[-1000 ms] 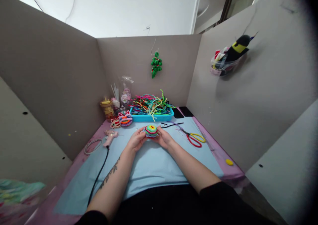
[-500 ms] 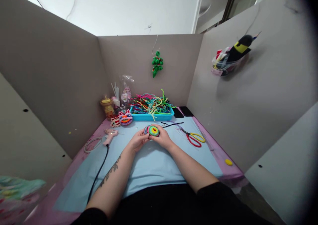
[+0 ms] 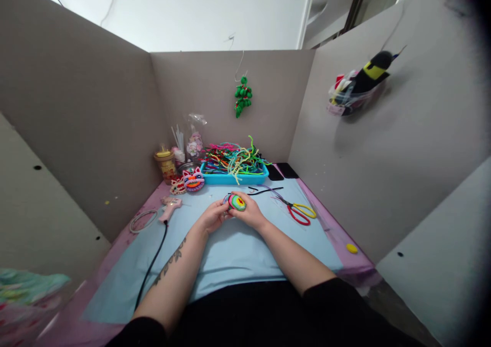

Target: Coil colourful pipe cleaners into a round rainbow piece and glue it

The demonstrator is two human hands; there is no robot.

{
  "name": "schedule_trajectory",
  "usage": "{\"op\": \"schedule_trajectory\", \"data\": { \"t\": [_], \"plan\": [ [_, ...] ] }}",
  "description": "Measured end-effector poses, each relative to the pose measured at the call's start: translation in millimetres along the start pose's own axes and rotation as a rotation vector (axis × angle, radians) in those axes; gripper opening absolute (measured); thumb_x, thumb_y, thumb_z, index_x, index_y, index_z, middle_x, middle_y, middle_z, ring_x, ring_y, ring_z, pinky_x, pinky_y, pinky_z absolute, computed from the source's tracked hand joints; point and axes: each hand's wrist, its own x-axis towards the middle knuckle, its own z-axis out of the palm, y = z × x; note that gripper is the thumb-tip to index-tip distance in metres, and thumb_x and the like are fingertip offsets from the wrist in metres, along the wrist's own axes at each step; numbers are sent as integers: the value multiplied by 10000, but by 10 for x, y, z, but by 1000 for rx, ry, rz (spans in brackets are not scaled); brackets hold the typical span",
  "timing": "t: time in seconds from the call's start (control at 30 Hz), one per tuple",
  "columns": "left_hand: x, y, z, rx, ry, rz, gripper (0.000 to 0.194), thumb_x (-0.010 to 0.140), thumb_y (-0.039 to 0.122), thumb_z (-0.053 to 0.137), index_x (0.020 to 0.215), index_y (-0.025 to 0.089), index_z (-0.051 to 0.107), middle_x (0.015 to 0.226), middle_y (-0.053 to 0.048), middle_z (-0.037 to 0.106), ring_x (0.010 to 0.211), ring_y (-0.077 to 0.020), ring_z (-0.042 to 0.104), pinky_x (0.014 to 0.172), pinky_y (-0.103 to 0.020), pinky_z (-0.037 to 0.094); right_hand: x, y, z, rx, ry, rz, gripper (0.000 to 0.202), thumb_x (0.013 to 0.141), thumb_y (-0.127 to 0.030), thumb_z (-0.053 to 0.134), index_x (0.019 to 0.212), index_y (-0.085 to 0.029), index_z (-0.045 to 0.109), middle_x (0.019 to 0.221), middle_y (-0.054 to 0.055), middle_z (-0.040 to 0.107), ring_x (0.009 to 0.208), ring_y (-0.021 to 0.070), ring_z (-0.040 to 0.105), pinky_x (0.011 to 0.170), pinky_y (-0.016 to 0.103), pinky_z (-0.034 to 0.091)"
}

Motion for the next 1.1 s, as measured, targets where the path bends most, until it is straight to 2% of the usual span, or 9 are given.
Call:
{"op": "schedule_trajectory", "data": {
  "t": [0.13, 0.23, 0.37, 0.43, 0.53, 0.63, 0.73, 0.87, 1.1],
  "plan": [
    [7, -4, -6, 1, 10, 31, 277, 748, 265, 672, 978, 114, 647, 856, -93, 686, 696, -141, 630, 636, -220, 490, 9, 22, -26, 77, -62, 14, 765, 602, -363, 741, 1287, -206, 439, 1262, 99, 496, 1151, 248, 490, 988, 381, 380],
    [32, -21, -18, 7, 104, 47, 282, 795, 308, 614, 982, 99, 641, 856, -107, 690, 707, -176, 645, 624, -253, 507, 8, 24, -89, 111, -159, -45, 948, 573, -415, 765, 1378, -219, 303, 1389, 111, 368, 1261, 273, 380, 1043, 401, 316],
    [76, -49, -25, -31, 233, 11, 343, 856, 375, 515, 984, 78, 628, 877, -129, 692, 759, -208, 659, 690, -308, 525, 0, -16, -108, 54, -265, -158, 929, 587, -423, 763, 1374, -211, 316, 1388, 119, 355, 1284, 274, 340, 1067, 412, 271],
    [87, -52, -20, -73, 225, -28, 429, 877, 443, 446, 1015, 75, 616, 891, -136, 692, 779, -211, 661, 706, -312, 524, 0, -28, -75, 13, -242, -173, 855, 591, -404, 763, 1331, -203, 385, 1319, 118, 421, 1237, 263, 394, 1048, 404, 299],
    [85, -47, -12, -119, 172, -47, 510, 874, 517, 389, 1033, 87, 613, 884, -130, 693, 782, -204, 660, 660, -279, 518, 8, -19, -21, -36, -119, -103, 770, 586, -383, 763, 1269, -203, 456, 1209, 103, 494, 1141, 248, 473, 993, 391, 363],
    [77, -57, -20, -101, 148, -5, 372, 846, 432, 516, 1009, 117, 627, 850, -95, 696, 721, -171, 654, 587, -235, 496, 16, 2, -6, -71, -15, -34, 730, 576, -372, 762, 1230, -202, 488, 1149, 95, 514, 1087, 246, 501, 960, 390, 393],
    [87, -82, -50, -78, 178, 35, 270, 788, 317, 626, 972, 120, 642, 833, -78, 697, 683, -155, 645, 572, -227, 485, 16, 18, -14, -89, -42, -58, 749, 575, -365, 762, 1247, -214, 467, 1177, 98, 492, 1125, 251, 474, 985, 398, 374],
    [113, -97, -96, -88, 232, 23, 261, 764, 278, 643, 954, 100, 649, 866, -94, 696, 729, -173, 647, 629, -255, 501, 10, 45, -8, -88, -112, -129, 824, 578, -353, 761, 1306, -211, 401, 1255, 114, 435, 1206, 264, 409, 1036, 419, 321],
    [75, -18, -44, -101, 216, 33, 240, 725, 193, 670, 951, 119, 640, 808, -51, 685, 649, -120, 625, 575, -200, 481, -2, 98, -8, -64, -71, -139, 859, 591, -321, 756, 1340, -192, 358, 1299, 128, 428, 1222, 262, 406, 1044, 409, 320]
  ]
}}
